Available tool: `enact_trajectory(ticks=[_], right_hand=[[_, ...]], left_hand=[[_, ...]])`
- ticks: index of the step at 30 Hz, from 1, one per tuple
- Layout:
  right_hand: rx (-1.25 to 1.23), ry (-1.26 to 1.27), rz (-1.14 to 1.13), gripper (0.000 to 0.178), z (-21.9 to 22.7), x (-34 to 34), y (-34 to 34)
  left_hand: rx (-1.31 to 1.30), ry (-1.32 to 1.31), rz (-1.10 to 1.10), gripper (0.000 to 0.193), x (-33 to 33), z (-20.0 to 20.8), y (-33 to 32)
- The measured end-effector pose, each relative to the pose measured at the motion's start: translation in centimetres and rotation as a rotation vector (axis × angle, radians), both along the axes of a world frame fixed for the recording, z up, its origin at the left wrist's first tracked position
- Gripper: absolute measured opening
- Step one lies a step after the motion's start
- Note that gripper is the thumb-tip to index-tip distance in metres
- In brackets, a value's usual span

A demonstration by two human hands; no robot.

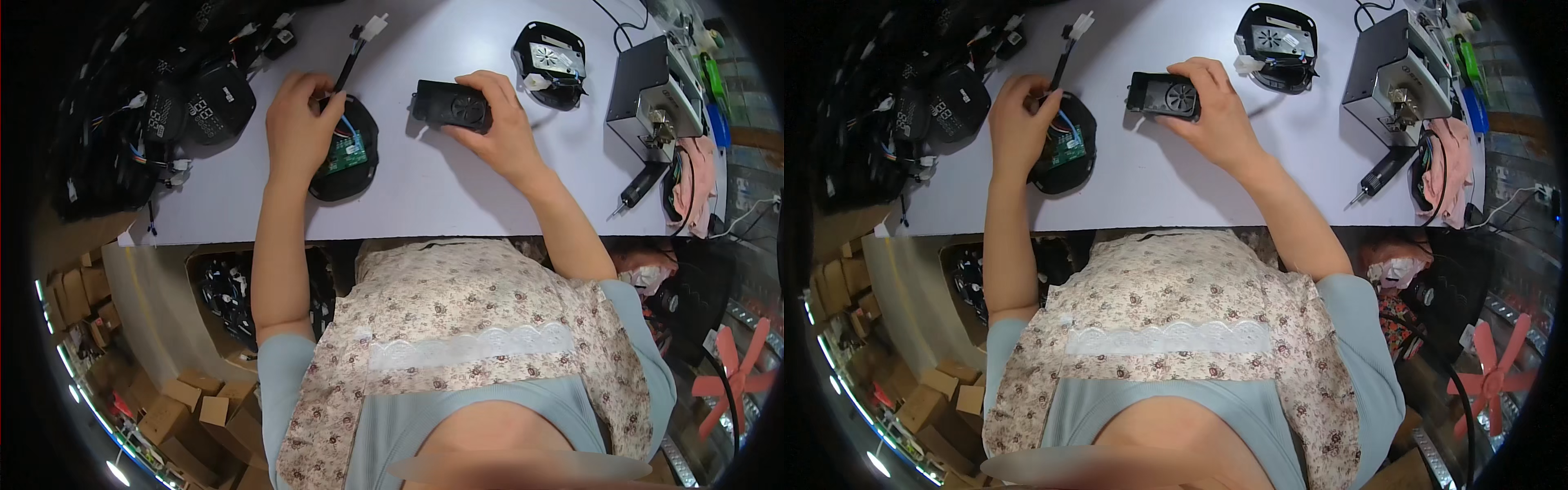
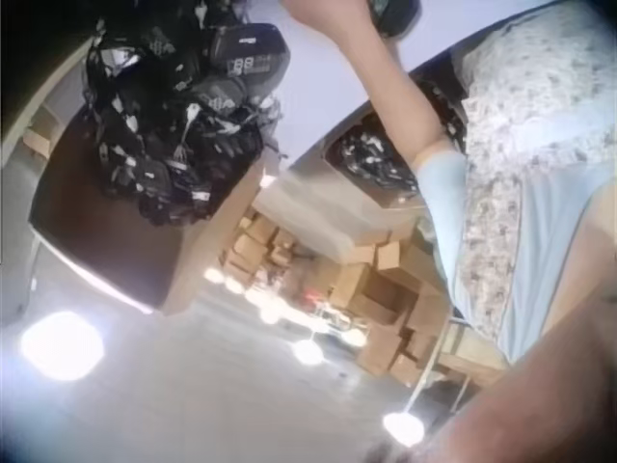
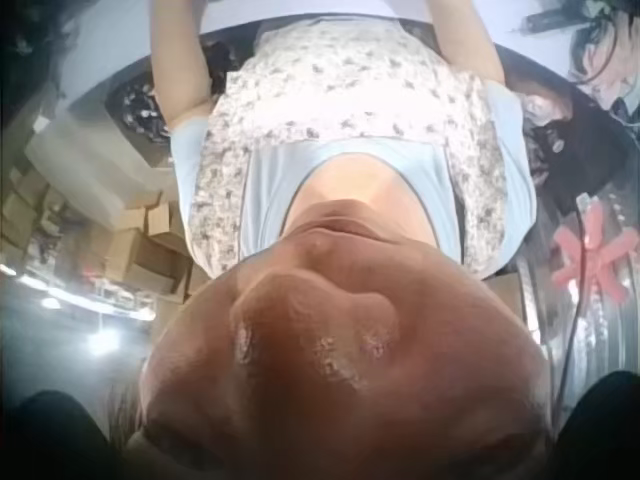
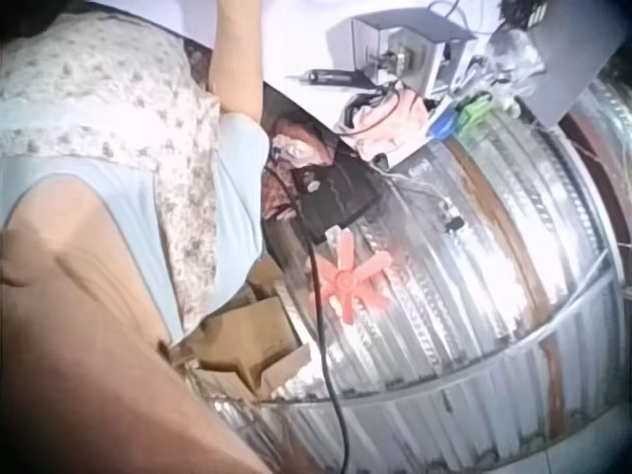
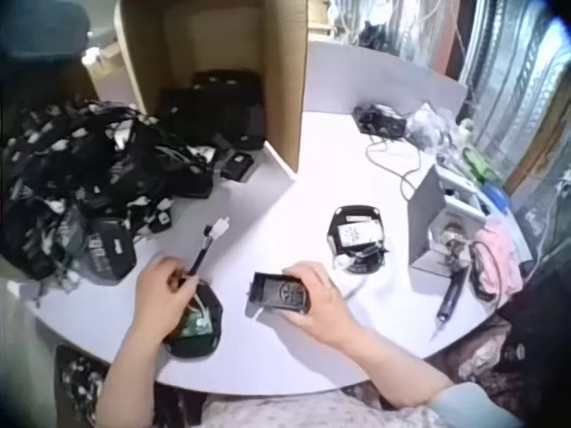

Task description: The person assembles an electronic component by hand, joining a housing case and a back plate.

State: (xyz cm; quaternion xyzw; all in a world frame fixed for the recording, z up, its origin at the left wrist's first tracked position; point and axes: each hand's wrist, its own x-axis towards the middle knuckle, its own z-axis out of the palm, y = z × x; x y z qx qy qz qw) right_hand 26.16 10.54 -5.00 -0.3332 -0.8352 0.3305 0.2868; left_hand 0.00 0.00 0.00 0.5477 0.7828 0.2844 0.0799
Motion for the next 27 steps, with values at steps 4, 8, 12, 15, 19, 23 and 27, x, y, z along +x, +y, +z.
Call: enact_trajectory(ticks=[4, 8, 12, 15, 19, 23, 27], right_hand=[[0.027, 0.085, -0.018, 0.068, 1.9, 1.5, 0.4], [0.015, -0.106, 0.054, 0.069, 5.6, 1.1, 0.5], [0.179, -0.264, 0.170, 0.075, 6.2, -0.7, 0.6], [0.193, -0.294, 0.204, 0.074, 6.0, -3.4, 0.1], [0.033, -0.116, 0.218, 0.071, 6.0, -4.9, 0.0], [0.009, -0.332, 0.389, 0.068, 9.9, -6.1, -0.4], [0.118, -0.301, 0.507, 0.063, 9.3, -9.7, -2.6]], left_hand=[[0.266, -0.194, -0.007, 0.013, 3.1, -0.3, -4.1], [0.446, -0.046, -0.070, 0.019, 3.3, -2.8, -8.5], [0.427, -0.025, -0.049, 0.020, 3.6, -4.5, -10.4], [0.416, -0.011, -0.051, 0.018, 3.5, -5.1, -10.4], [0.423, -0.052, -0.032, 0.017, 3.2, -5.2, -10.3], [0.420, -0.121, -0.012, 0.017, 2.9, -5.6, -10.6], [0.371, -0.171, 0.103, 0.018, 3.5, -5.0, -10.5]])
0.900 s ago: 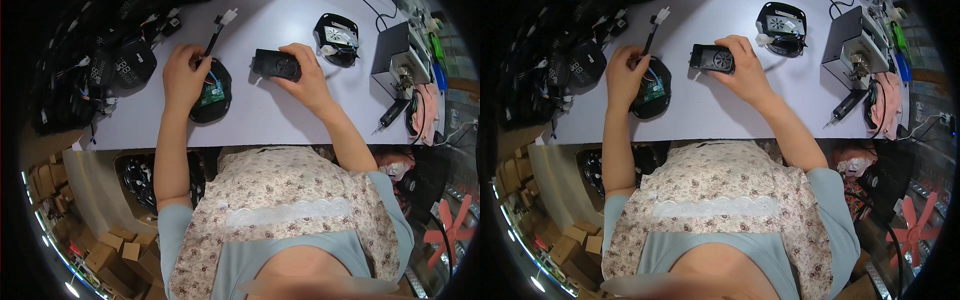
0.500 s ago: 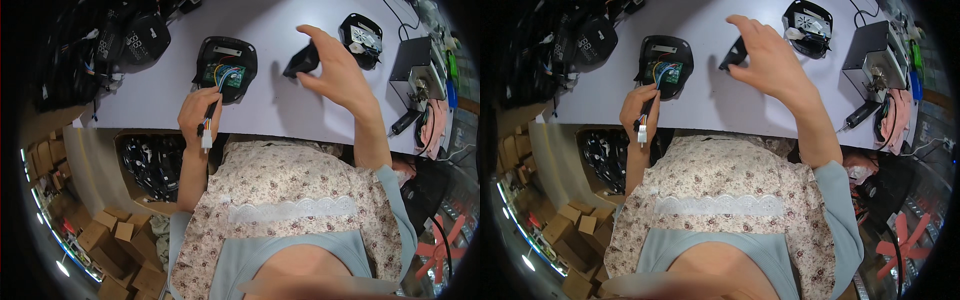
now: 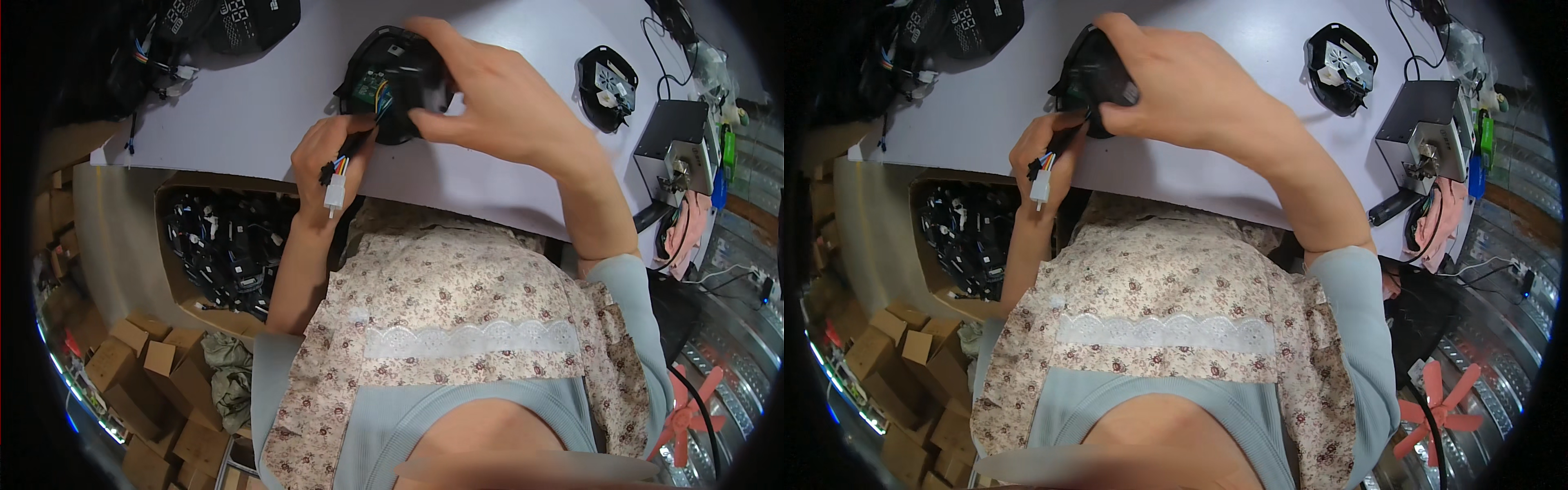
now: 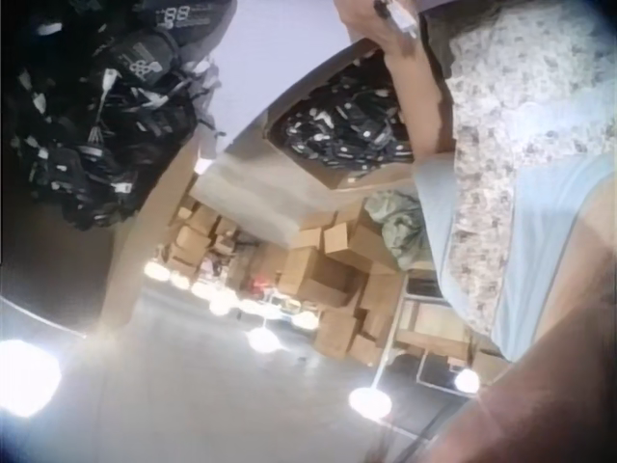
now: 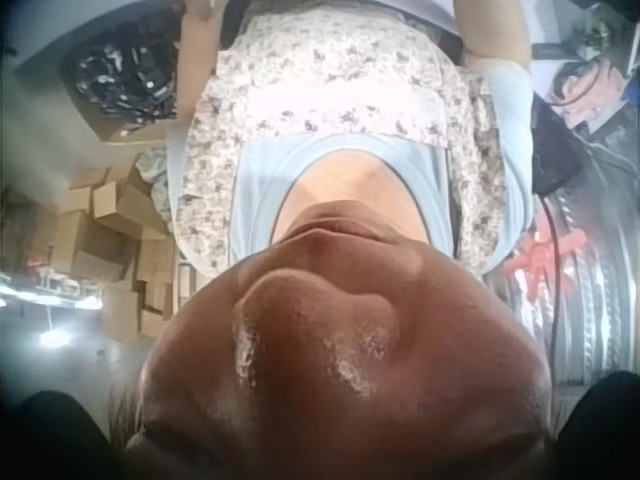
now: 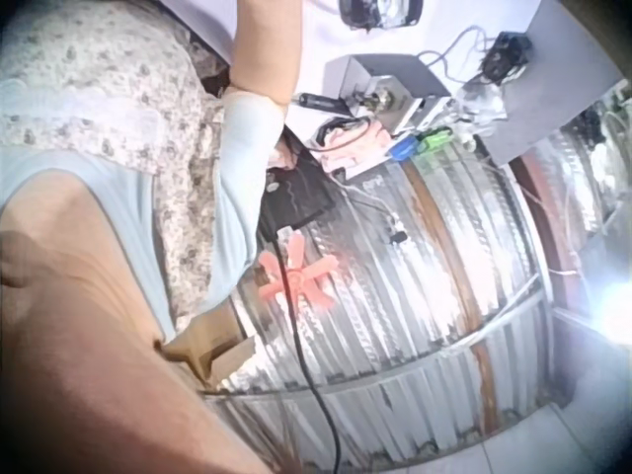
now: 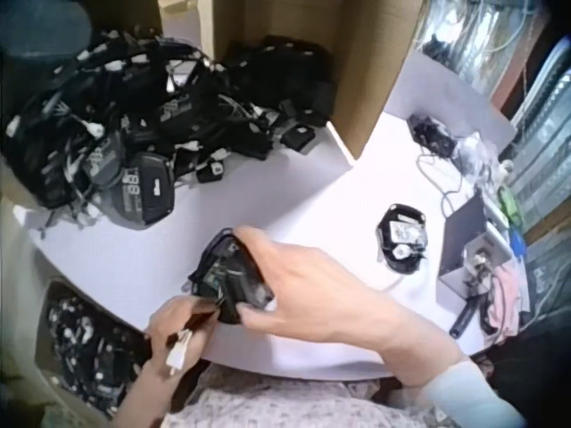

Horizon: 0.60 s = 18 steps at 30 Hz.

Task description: The person assembles an electronic component by hand, joining a housing case and a back plate.

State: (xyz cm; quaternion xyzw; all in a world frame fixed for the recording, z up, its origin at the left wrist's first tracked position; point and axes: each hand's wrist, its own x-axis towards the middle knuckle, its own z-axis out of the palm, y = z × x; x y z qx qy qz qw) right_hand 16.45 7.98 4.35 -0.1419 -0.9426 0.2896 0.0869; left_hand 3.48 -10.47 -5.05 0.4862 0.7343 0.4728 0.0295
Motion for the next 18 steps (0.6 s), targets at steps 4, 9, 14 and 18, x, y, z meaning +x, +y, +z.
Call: enact_trajectory(ticks=[4, 9, 14, 18], right_hand=[[0.071, 0.014, -0.053, 0.062, -0.7, -2.5, -0.5], [0.083, 0.048, 0.019, 0.052, -3.4, -3.2, 0.1], [0.108, 0.075, 0.012, 0.044, -4.0, -3.4, -0.9], [0.141, 0.252, -0.014, 0.041, -5.4, -3.6, -1.1]], left_hand=[[0.043, -0.060, 0.008, 0.017, 0.2, 0.0, 0.0], [0.044, -0.089, 0.014, 0.018, 0.1, -0.4, -0.3], [0.121, 0.122, -0.024, 0.017, -0.4, -0.2, -0.2], [0.110, 0.036, -0.042, 0.016, -0.3, -0.4, -0.3]])
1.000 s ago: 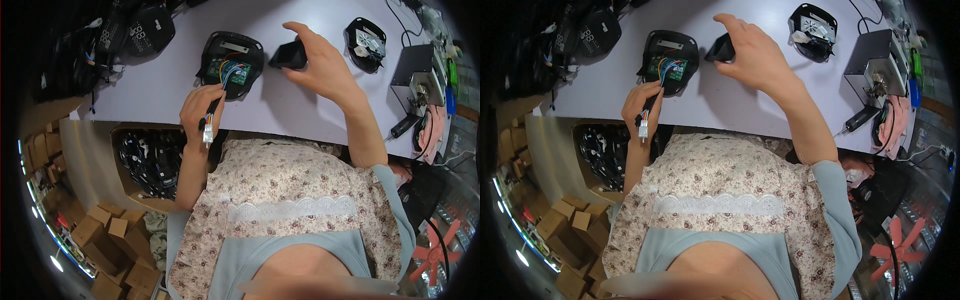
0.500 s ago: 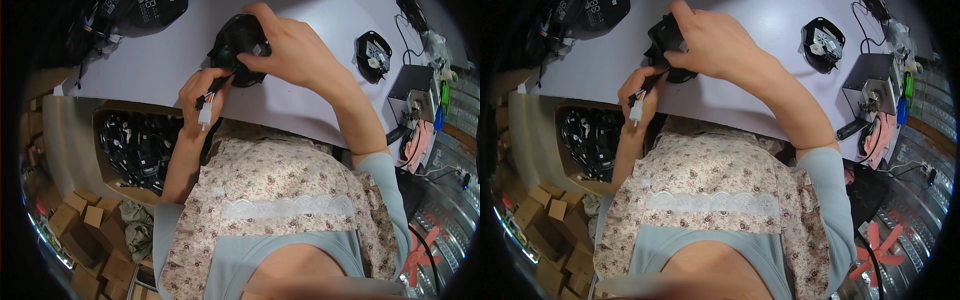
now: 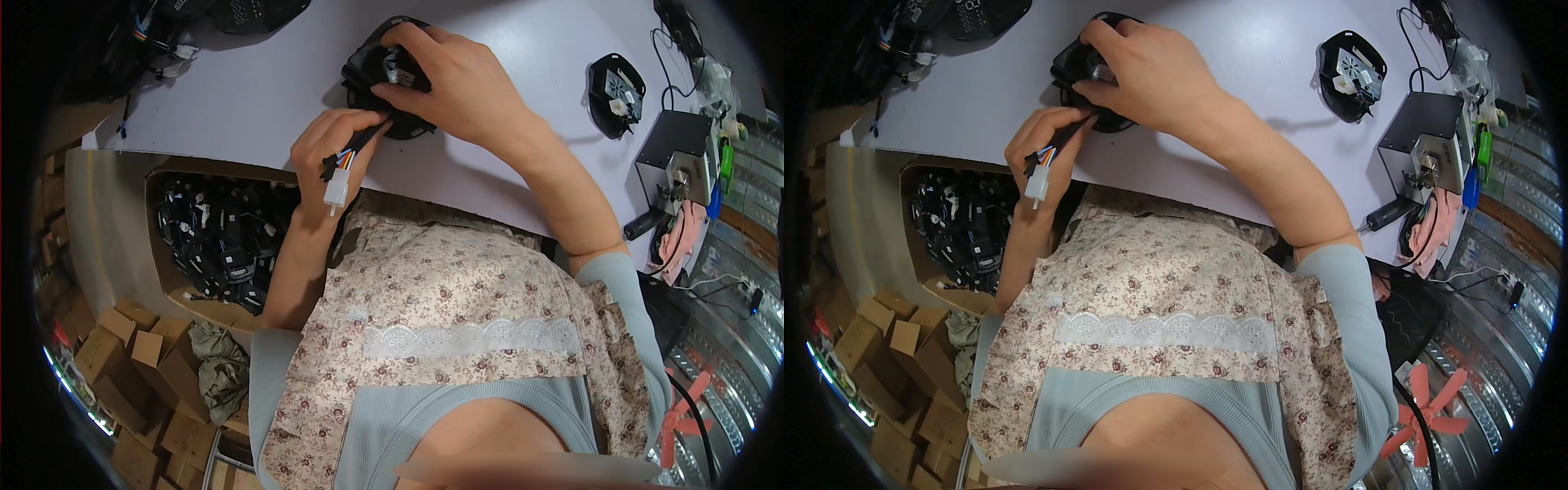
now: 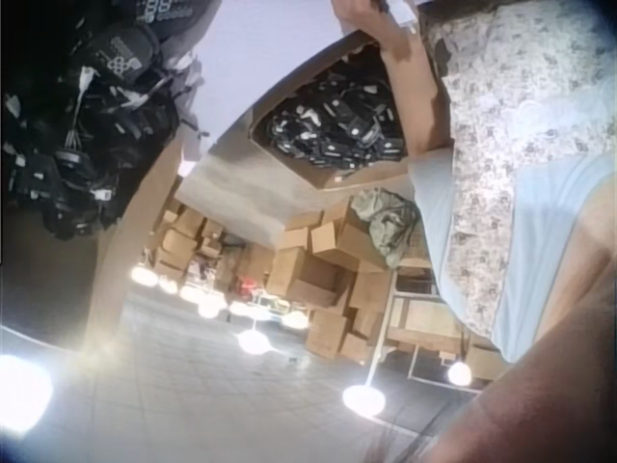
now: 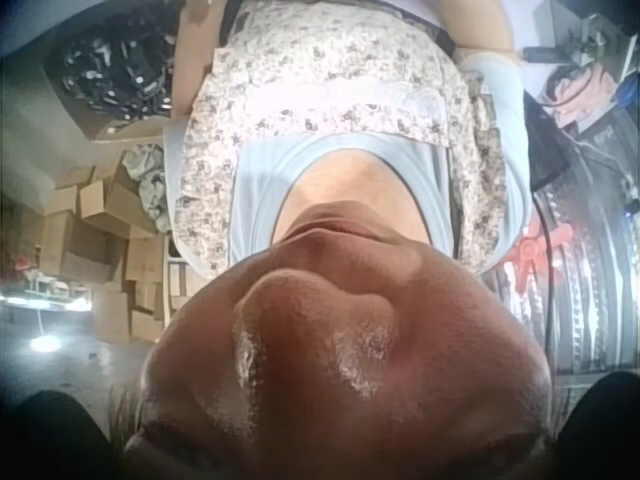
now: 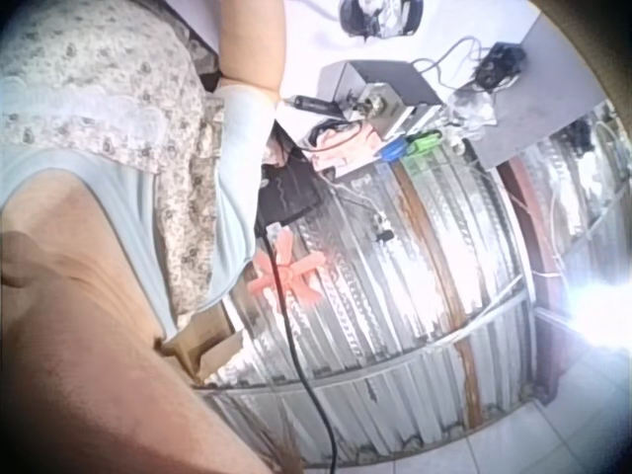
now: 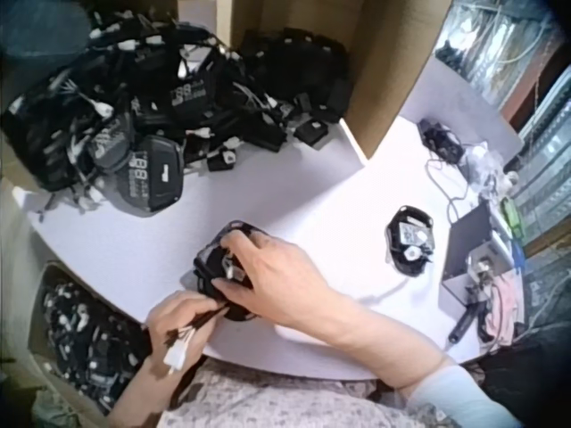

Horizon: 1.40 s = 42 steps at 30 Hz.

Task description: The person assembles an electronic component by hand, joining a housing case and a back plate.

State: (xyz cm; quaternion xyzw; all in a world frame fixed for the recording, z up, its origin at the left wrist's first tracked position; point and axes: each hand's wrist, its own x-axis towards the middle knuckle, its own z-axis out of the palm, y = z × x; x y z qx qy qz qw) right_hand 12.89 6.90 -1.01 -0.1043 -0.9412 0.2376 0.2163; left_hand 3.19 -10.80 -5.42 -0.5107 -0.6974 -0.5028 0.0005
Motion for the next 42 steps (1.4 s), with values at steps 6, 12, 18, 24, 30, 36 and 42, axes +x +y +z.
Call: enact_trajectory(ticks=[6, 12, 18, 24, 30, 36, 42], right_hand=[[0.056, 0.008, -0.004, 0.039, -1.2, 0.1, -0.5], [0.069, 0.023, 0.039, 0.040, -2.2, 1.6, -1.2], [0.050, -0.014, 0.013, 0.049, -1.9, 3.0, -1.9], [-0.137, 0.081, -0.011, 0.050, -3.4, 3.7, -2.8], [-0.214, 0.071, -0.026, 0.053, -3.3, 5.2, -2.3], [-0.143, 0.048, -0.003, 0.058, -3.4, 5.0, -2.4], [-0.191, 0.073, -0.021, 0.062, -3.8, 5.0, -2.5]], left_hand=[[-0.047, -0.373, 0.054, 0.014, 0.6, -0.2, -0.2], [-0.009, -0.440, 0.092, 0.017, 0.8, -1.0, 0.0], [-0.063, -0.266, -0.145, 0.034, -0.1, 0.4, -0.5], [-0.263, 0.168, -0.151, 0.079, -4.4, 1.5, 1.5], [-0.362, 0.173, -0.298, 0.086, -5.9, 1.0, 2.3], [-0.360, -0.005, -0.309, 0.091, -5.2, 1.0, 2.2], [-0.369, -0.130, -0.325, 0.092, -4.9, 1.1, 2.2]])
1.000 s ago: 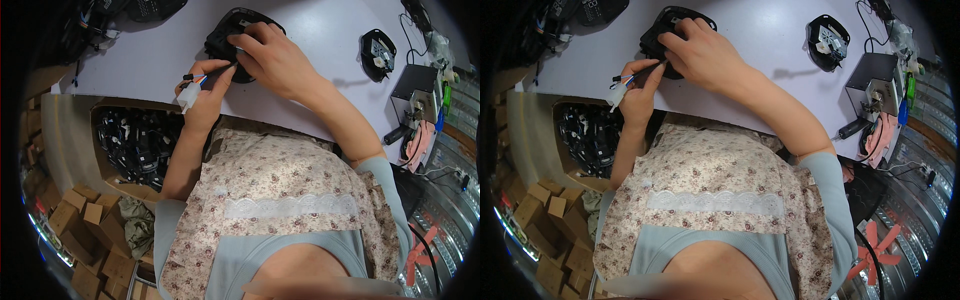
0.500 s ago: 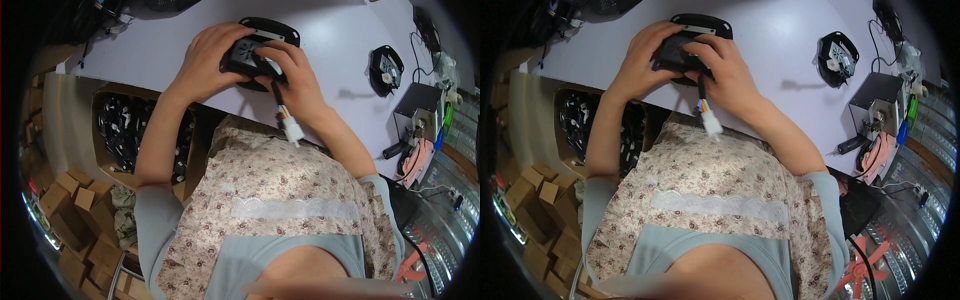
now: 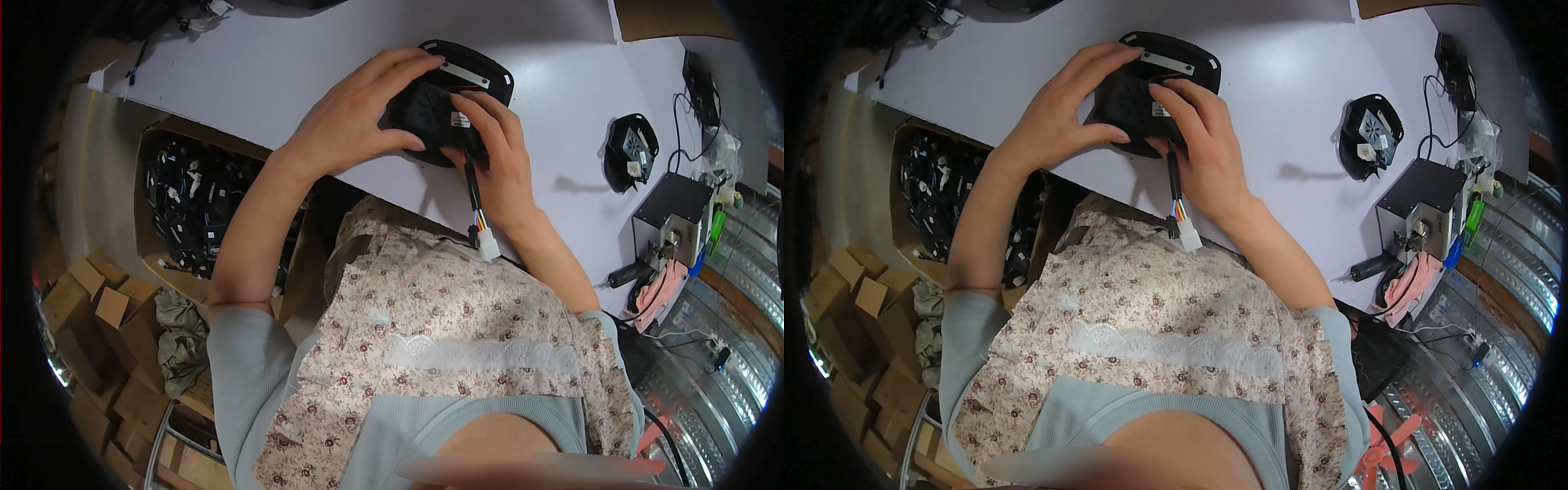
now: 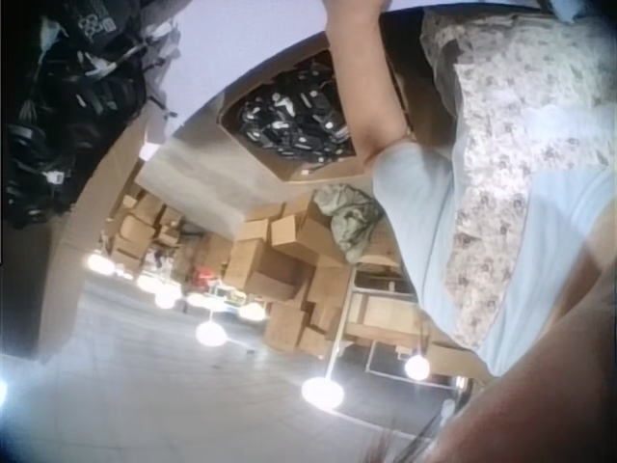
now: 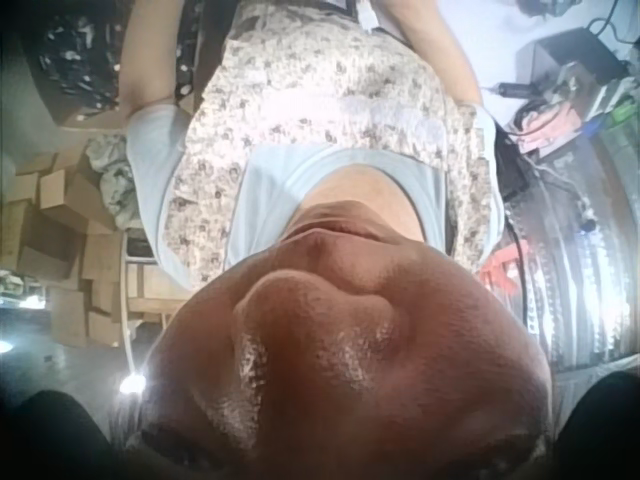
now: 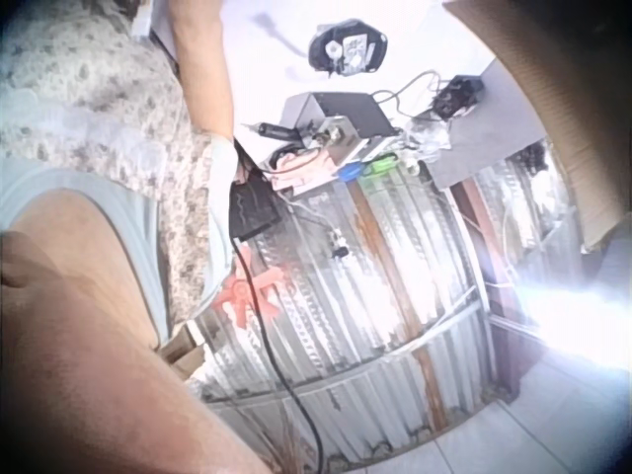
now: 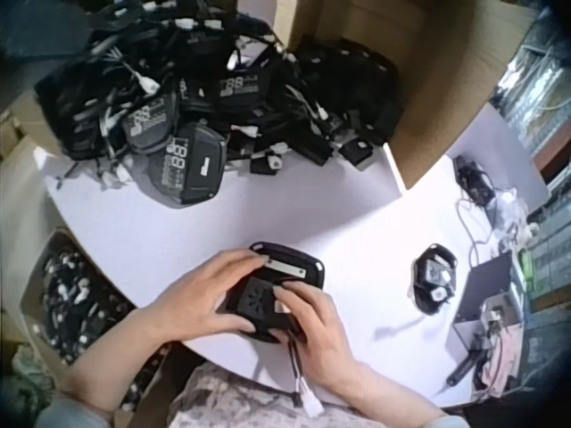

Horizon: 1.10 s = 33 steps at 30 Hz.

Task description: The person assembles an electronic component by hand, joining a housing case and a back plate.

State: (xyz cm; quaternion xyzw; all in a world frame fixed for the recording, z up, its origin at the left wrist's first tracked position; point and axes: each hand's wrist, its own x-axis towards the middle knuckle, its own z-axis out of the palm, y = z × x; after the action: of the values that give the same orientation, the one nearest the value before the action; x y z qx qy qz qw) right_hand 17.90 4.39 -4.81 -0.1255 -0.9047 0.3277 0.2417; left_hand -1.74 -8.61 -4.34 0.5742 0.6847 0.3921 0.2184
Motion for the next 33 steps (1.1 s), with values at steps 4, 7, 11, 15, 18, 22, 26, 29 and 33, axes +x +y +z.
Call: enact_trajectory(ticks=[4, 7, 11, 15, 18, 22, 26, 29, 33], right_hand=[[0.014, -0.006, -0.059, 0.062, -0.1, -0.2, -0.9], [0.061, -0.029, -0.046, 0.061, 0.0, -0.1, -0.5], [0.257, -0.050, -0.063, 0.061, 0.8, -0.2, -0.2], [0.215, -0.052, -0.097, 0.061, 0.2, 0.2, -0.5], [0.114, -0.012, -0.197, 0.076, -0.3, 1.2, -0.6], [0.090, -0.074, -0.354, 0.096, 1.1, 3.8, 0.5], [-0.071, -0.065, -0.250, 0.076, 1.1, 6.9, 1.0], [-0.093, 0.104, -0.293, 0.042, 1.9, 9.0, 1.0], [-0.074, 0.452, -0.376, 0.031, 2.5, 12.4, 2.1]], left_hand=[[0.003, -0.012, 0.002, 0.094, -0.1, 0.0, -0.1], [0.007, 0.034, -0.010, 0.088, -0.1, 0.4, -0.1], [0.131, -0.395, 0.209, 0.069, 0.0, -0.2, 0.4], [-0.094, -0.113, 0.157, 0.069, -0.8, 0.6, 1.1], [-0.143, 0.044, 0.112, 0.071, -1.1, 1.2, 1.4], [-0.306, -0.119, 0.110, 0.070, 1.2, 3.5, 2.0], [-0.216, -0.639, 0.152, 0.072, 2.9, 2.0, 1.5], [-0.214, -0.629, 0.179, 0.070, 1.3, 1.8, 3.6], [-0.241, -0.564, 0.024, 0.066, 0.3, 2.6, 11.9]])
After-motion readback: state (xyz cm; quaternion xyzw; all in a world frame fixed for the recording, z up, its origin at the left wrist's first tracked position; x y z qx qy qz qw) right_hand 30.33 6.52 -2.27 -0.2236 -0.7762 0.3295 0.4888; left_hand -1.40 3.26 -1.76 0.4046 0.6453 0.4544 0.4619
